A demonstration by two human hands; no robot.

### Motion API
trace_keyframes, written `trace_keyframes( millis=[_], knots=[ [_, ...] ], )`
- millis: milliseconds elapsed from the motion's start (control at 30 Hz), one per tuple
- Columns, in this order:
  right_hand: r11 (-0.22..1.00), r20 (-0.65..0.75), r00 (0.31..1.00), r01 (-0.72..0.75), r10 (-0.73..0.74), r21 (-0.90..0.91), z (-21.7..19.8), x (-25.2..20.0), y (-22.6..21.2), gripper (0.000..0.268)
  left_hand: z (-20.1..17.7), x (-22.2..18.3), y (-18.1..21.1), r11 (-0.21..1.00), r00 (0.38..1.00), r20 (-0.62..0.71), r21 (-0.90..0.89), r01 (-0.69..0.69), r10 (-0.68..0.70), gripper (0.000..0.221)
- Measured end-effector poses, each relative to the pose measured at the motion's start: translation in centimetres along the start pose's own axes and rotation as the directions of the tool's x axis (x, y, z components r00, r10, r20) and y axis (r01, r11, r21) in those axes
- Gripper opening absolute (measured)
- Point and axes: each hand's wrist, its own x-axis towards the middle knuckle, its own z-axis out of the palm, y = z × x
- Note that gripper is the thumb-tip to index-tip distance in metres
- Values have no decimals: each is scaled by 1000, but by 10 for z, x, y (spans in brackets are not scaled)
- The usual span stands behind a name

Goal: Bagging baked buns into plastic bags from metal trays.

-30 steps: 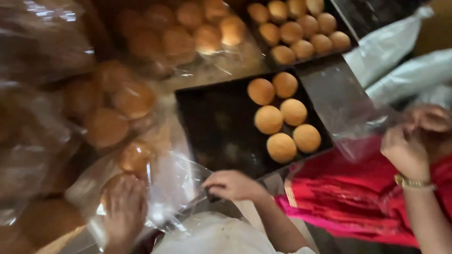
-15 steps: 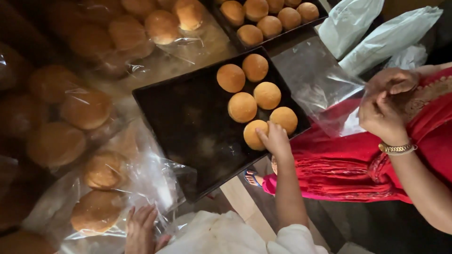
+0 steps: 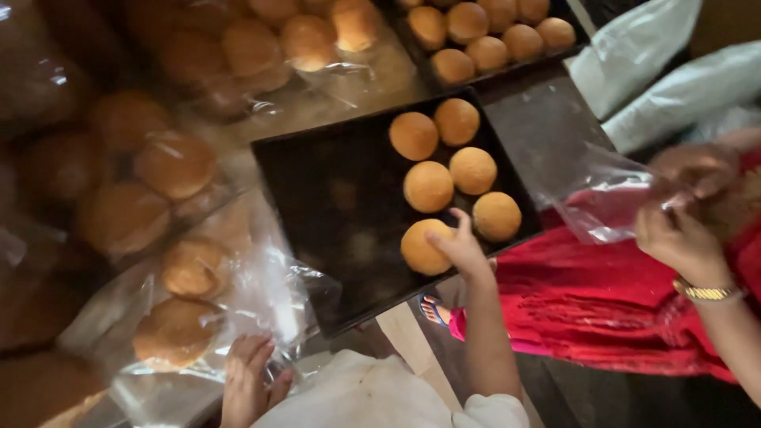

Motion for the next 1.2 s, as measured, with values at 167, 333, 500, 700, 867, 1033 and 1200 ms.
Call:
trace_keyframes(
  millis=[167, 333, 500, 700, 867, 1033, 1200],
  knots=[
    [755, 61, 993, -115, 99, 645, 8, 44, 22, 84, -9, 18, 27, 999, 999, -8, -16, 51, -51, 68],
    [556, 207, 974, -121, -94, 822, 14, 54, 35, 66, -6, 15, 31, 998, 997, -46, -22, 60, -61, 68],
    [467, 100, 979, -6, -178, 884, 22, 43, 20, 66, -9, 14, 38, 997, 997, -51, -51, 62, -64, 69],
    [670, -175, 983, 169, -59, 723, 54, 77, 35, 82, -10, 14, 45, 996, 997, -29, -59, 71, -73, 68],
    [601, -219, 974, 143, 56, 786, 55, 68, 14, 105, -12, 10, 46, 996, 997, -39, -65, 63, -65, 67],
    [663, -72, 992, 120, -100, 739, 47, 73, -5, 107, -16, -2, 32, 964, 962, -58, 6, 267, -267, 60],
    [530, 9, 991, 63, -132, 845, 46, 77, -4, 91, -26, -10, 2, 918, 925, -57, 110, 380, -376, 51]
  ],
)
